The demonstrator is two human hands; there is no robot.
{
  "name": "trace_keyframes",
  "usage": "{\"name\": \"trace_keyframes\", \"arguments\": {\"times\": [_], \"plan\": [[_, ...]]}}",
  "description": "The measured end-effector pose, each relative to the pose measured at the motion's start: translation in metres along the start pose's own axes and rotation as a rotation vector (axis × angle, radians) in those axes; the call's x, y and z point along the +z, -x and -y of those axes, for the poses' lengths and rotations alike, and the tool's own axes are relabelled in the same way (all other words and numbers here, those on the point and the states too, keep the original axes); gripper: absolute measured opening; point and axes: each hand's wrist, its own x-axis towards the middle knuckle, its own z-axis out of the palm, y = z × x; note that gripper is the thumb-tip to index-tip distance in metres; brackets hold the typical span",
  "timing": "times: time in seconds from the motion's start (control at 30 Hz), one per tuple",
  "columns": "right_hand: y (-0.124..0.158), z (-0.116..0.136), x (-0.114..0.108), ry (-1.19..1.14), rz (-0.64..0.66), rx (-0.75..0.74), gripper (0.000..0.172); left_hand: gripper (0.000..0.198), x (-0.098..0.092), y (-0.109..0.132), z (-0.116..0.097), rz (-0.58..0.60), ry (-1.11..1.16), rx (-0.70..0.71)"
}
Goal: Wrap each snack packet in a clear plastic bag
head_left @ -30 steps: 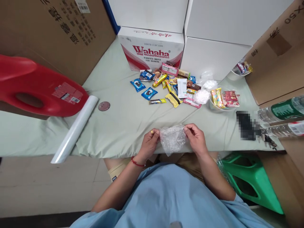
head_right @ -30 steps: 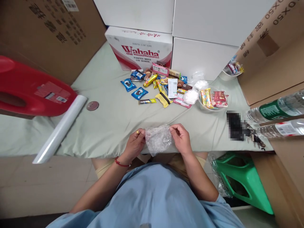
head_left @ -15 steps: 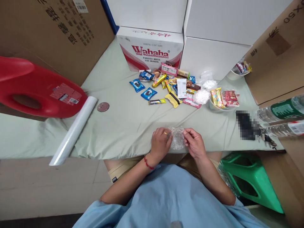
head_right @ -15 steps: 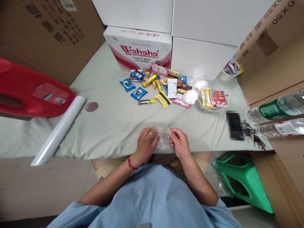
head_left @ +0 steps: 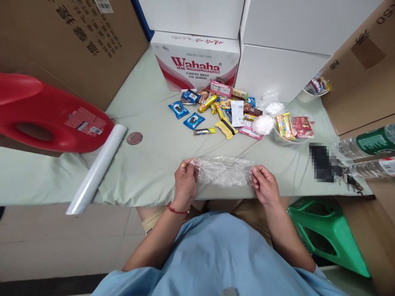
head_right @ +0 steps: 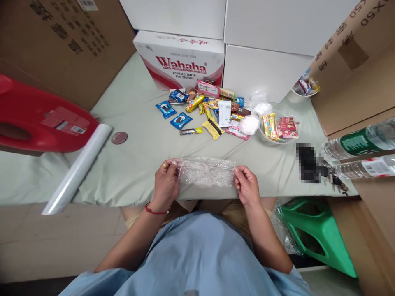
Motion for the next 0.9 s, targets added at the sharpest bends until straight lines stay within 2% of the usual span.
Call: {"name": "trace_keyframes", "arguments": {"times": [0.13, 0.23, 0.3, 0.37, 0.43, 0.5, 0.53, 0.6, 0.63, 0.67, 0.8, 0.9], "plan": [[-0.006, 0.009, -0.015, 0.019, -0.003, -0.030, 0.041, 0.026, -0.003, -0.002, -0.007, 0.077, 0.024, -0.094], [-0.010, 0.015, -0.031, 0.041, -0.051, -0.107, 0.039, 0.029, -0.007, 0.002, -0.011, 0.155, -0.016, -0.132], [-0.008, 0.018, -0.038, 0.129, -0.121, -0.241, 0.034, 0.031, -0.009, 0.005, -0.013, 0.213, -0.041, -0.153], [-0.001, 0.021, -0.040, 0.292, -0.159, -0.444, 0.032, 0.034, -0.010, 0.008, -0.014, 0.243, -0.061, -0.178], [0.009, 0.024, -0.036, 0.513, -0.074, -0.660, 0.042, 0.038, -0.010, 0.010, -0.014, 0.255, -0.081, -0.196], [0.016, 0.025, -0.025, 0.763, 0.123, -0.796, 0.058, 0.042, -0.010, 0.012, -0.015, 0.266, -0.098, -0.206], [0.018, 0.026, -0.018, 0.876, 0.224, -0.823, 0.060, 0.043, -0.010, 0.012, -0.015, 0.274, -0.104, -0.208], [0.015, 0.027, -0.004, 1.018, 0.364, -0.815, 0.041, 0.045, -0.011, 0.013, -0.017, 0.299, -0.121, -0.207], [0.011, 0.028, 0.001, 1.032, 0.401, -0.796, 0.027, 0.047, -0.013, 0.013, -0.019, 0.320, -0.135, -0.206], [0.005, 0.030, 0.006, 1.017, 0.422, -0.769, 0.022, 0.048, -0.015, 0.012, -0.020, 0.345, -0.155, -0.208], [-0.019, 0.050, 0.016, 0.889, 0.432, -0.589, 0.027, 0.049, -0.032, 0.009, -0.030, 0.480, -0.312, -0.188], [-0.030, 0.066, 0.024, 0.756, 0.541, -0.289, 0.035, 0.043, -0.047, 0.005, -0.037, 0.586, -0.455, -0.100]]}}
